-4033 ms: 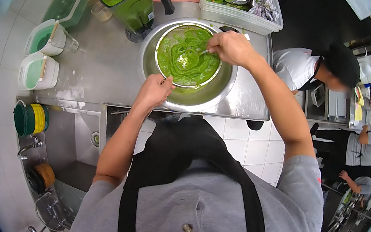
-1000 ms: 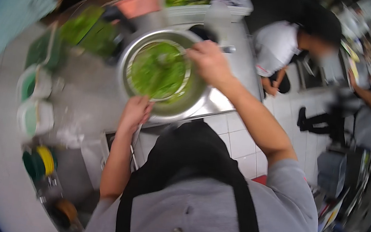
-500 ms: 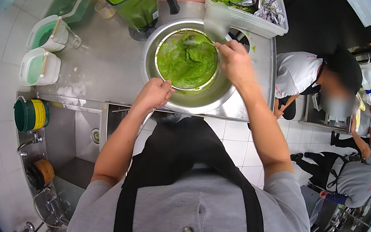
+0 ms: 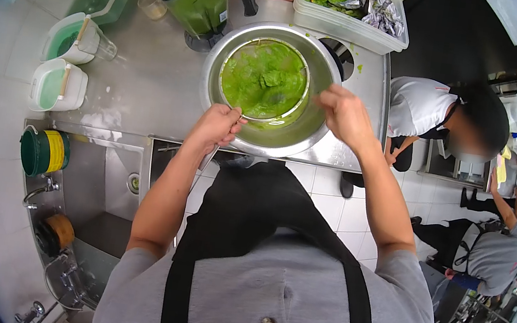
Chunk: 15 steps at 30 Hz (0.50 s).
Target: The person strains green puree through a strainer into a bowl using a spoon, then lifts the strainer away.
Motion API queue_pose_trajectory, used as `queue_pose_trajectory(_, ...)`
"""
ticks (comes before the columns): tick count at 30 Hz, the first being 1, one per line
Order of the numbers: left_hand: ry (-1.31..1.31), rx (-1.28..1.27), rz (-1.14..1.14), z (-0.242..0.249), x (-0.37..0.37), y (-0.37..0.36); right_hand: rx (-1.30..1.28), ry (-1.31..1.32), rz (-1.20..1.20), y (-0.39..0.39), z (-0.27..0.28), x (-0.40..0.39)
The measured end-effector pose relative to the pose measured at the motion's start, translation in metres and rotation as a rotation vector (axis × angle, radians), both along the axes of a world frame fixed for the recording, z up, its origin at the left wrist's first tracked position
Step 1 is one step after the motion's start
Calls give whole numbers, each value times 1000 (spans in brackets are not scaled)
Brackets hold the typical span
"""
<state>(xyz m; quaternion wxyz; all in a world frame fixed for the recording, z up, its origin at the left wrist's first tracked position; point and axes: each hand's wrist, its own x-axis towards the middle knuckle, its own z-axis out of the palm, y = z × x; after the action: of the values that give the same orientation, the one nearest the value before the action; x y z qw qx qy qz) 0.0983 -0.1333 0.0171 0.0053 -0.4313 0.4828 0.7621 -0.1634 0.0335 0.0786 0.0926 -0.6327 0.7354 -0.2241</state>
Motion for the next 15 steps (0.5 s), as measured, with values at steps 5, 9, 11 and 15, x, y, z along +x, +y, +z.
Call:
queue_pose_trajectory(5,-22,-2,-9,4,-2,4,-77,70,-43,-25,3,-18)
queue_pose_trajectory(9,9,17,0,2,2,2,-33,35,118,-8,27,-46)
queue_pose_trajectory(11,11,30,-19,3,2,1,-19,74,83,-19,24,-52)
queue_pose_trajectory(15,-27,-64,-48,5,1,12,11,138,0,-45,22,-59)
